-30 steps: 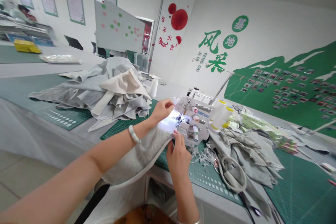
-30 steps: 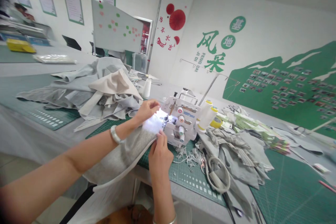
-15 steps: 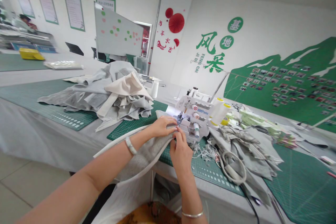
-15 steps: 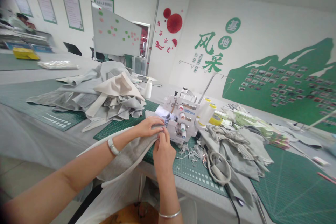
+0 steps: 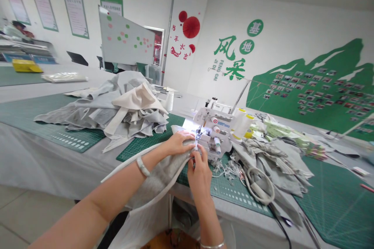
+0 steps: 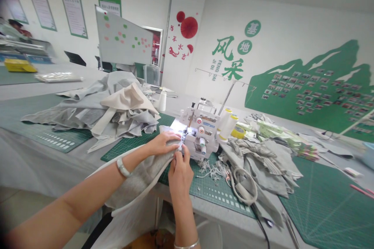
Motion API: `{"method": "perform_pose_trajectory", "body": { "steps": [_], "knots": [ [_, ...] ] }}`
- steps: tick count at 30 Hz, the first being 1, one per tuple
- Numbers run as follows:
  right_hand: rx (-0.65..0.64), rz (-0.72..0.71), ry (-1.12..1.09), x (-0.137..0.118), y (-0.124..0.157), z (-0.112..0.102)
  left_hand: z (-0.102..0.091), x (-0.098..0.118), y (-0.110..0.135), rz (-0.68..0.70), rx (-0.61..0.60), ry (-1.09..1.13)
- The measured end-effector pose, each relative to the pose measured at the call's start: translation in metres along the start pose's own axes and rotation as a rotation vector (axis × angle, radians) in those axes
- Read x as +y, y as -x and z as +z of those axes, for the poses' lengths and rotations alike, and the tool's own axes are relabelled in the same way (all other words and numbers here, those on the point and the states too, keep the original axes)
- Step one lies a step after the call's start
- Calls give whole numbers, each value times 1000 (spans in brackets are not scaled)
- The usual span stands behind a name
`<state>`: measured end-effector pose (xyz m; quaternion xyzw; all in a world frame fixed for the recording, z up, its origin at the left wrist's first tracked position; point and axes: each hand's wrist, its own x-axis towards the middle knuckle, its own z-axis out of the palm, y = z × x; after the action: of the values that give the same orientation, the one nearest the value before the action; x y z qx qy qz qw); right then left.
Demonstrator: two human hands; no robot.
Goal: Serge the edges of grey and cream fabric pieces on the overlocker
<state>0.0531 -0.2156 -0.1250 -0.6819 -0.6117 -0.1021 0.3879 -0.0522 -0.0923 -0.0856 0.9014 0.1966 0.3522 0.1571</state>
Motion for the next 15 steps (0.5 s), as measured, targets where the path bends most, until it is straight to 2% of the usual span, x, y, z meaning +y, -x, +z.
{"method": "perform_pose_trajectory", "body": {
  "steps": [9, 15],
  "knots": [
    [48, 20, -17, -5, 3, -1, -1, -1, 1, 10, -11, 3],
    [41, 50, -114, -5, 3, -1, -1, -2, 0, 2, -40, -25]
  ]
}}
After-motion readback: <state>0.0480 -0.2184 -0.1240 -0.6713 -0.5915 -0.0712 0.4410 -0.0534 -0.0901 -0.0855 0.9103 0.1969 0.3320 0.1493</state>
